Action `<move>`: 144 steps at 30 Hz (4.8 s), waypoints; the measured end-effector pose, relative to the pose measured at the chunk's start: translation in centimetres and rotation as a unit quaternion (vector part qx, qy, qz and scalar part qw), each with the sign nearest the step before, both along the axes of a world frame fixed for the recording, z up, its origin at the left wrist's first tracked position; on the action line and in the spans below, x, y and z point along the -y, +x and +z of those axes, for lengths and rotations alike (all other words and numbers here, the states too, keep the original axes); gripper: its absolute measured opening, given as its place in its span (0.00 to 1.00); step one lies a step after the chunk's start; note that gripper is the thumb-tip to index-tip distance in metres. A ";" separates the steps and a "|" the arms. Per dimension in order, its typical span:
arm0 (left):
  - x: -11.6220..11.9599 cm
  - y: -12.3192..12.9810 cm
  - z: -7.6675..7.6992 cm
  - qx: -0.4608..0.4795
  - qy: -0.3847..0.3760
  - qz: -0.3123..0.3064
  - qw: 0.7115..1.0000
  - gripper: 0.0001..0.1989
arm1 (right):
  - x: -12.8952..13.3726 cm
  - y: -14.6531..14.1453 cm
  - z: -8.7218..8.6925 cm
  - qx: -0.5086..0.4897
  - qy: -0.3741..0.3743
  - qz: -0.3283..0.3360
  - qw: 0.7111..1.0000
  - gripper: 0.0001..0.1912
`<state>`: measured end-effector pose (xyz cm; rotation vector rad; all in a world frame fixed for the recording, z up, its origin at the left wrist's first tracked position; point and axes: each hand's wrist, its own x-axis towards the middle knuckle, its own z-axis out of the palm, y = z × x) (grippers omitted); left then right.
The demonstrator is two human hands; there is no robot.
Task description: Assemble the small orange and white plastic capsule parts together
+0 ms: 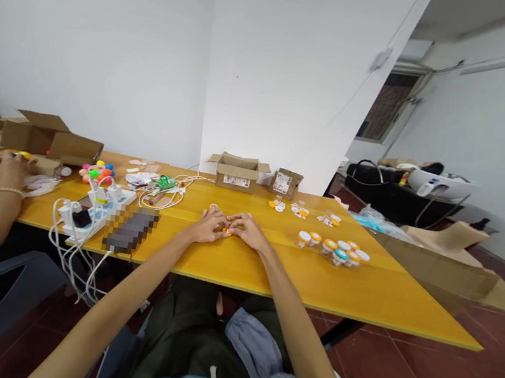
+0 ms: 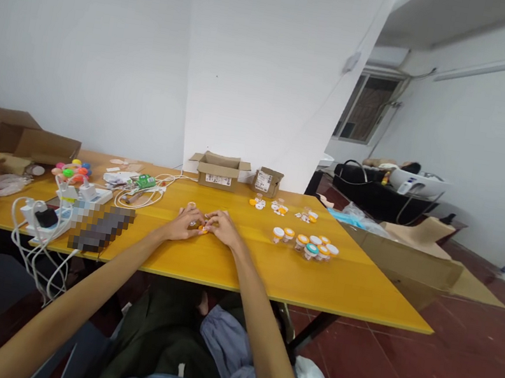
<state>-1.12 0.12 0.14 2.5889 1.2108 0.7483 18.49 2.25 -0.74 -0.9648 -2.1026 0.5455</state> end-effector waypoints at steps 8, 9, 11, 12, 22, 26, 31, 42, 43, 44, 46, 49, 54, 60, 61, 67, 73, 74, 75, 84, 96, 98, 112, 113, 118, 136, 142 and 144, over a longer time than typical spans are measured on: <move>-0.2 0.0 0.0 0.001 -0.003 0.000 1.000 0.09 | -0.1 0.1 0.0 0.002 -0.015 0.011 1.000 0.06; -0.2 0.0 0.0 0.002 -0.005 0.000 1.000 0.09 | -0.1 0.1 0.0 0.003 -0.016 0.015 1.000 0.06; -0.3 0.0 -0.1 0.004 -0.008 0.001 1.000 0.09 | -0.2 0.1 -0.1 0.003 -0.018 0.021 1.000 0.05; -0.3 0.0 -0.1 0.006 -0.009 0.002 1.000 0.09 | -0.2 0.1 -0.1 0.003 -0.019 0.024 1.000 0.05; -0.2 0.0 0.0 0.011 -0.006 -0.002 1.000 0.09 | 0.3 0.0 0.4 0.019 -0.015 0.019 1.000 0.08; -0.3 0.0 -0.1 0.008 -0.008 -0.001 1.000 0.09 | 0.1 0.1 0.2 0.024 -0.002 0.020 1.000 0.07; -0.3 0.0 -0.1 0.009 -0.009 -0.002 1.000 0.09 | 0.0 0.1 -0.1 0.026 0.019 0.020 0.999 0.07; 0.1 0.1 0.1 0.015 -0.011 0.010 1.000 0.10 | -1.1 0.6 -0.5 -0.036 0.087 -0.104 0.990 0.08; 0.1 0.1 0.1 0.015 -0.011 0.011 1.000 0.11 | -1.2 0.6 -0.5 -0.033 0.094 -0.116 0.988 0.08; 0.1 0.1 0.1 0.015 -0.010 0.011 1.000 0.12 | -1.2 0.7 -0.6 -0.026 0.101 -0.124 0.987 0.08; 0.1 0.1 0.1 0.013 -0.010 0.011 1.000 0.15 | -1.1 0.6 -0.7 -0.003 0.115 -0.128 0.985 0.09; 0.1 0.1 0.1 0.009 -0.007 0.009 1.000 0.18 | -0.7 0.3 -0.7 0.044 0.128 -0.117 0.984 0.10; 0.1 0.2 0.1 -0.007 -0.003 0.005 1.000 0.16 | 0.1 -0.3 -0.7 0.107 0.151 -0.089 0.979 0.12; 0.4 0.3 0.3 -0.002 -0.001 0.020 1.000 0.11 | 0.3 -0.3 -0.9 0.131 0.149 -0.058 0.978 0.13; 0.4 0.3 0.3 0.001 -0.002 0.021 1.000 0.11 | 0.2 -0.3 -1.0 0.129 0.149 -0.054 0.979 0.13; 0.5 0.2 0.3 0.004 -0.012 0.014 1.000 0.13 | -0.3 0.1 -1.2 0.117 0.145 -0.053 0.981 0.14; 0.7 0.3 0.5 -0.016 -0.011 -0.001 1.000 0.09 | -0.1 -0.1 -1.1 0.126 0.145 -0.057 0.980 0.14; 0.7 0.3 0.5 -0.016 -0.011 -0.001 1.000 0.08 | -0.1 -0.1 -1.1 0.128 0.143 -0.056 0.980 0.13; 0.8 0.3 0.5 -0.015 -0.012 0.000 1.000 0.08 | -0.1 -0.1 -1.1 0.130 0.140 -0.057 0.980 0.12; 0.7 0.3 0.5 -0.009 -0.019 0.011 1.000 0.10 | -0.4 0.1 -1.0 0.126 0.145 -0.063 0.979 0.09; 0.6 0.3 0.3 -0.003 -0.008 0.014 1.000 0.08 | -0.7 0.2 -0.7 0.033 0.081 -0.051 0.995 0.07; 0.5 0.3 0.3 -0.001 -0.004 0.018 1.000 0.08 | -0.6 0.2 -0.6 0.027 0.069 -0.036 0.997 0.07; 0.5 0.2 0.4 -0.004 0.002 0.018 1.000 0.10 | 0.1 0.0 -0.4 0.042 0.052 -0.007 0.998 0.08; 0.5 0.3 0.4 -0.005 0.003 0.019 1.000 0.10 | 0.1 0.0 -0.3 0.044 0.053 -0.007 0.998 0.08; 0.5 0.3 0.4 -0.008 0.002 0.023 1.000 0.10 | 0.3 -0.2 -0.1 0.052 0.061 -0.003 0.997 0.08; 0.1 0.1 0.0 -0.004 0.013 0.010 1.000 0.11 | -0.3 0.2 -0.4 0.035 0.049 0.032 0.998 0.06; 0.1 0.0 0.0 -0.008 0.008 0.012 1.000 0.12 | -0.3 0.2 -0.4 0.037 0.053 0.029 0.998 0.07; 0.2 0.0 0.1 -0.008 0.008 0.010 1.000 0.12 | -0.3 0.1 -0.4 0.039 0.053 0.024 0.998 0.07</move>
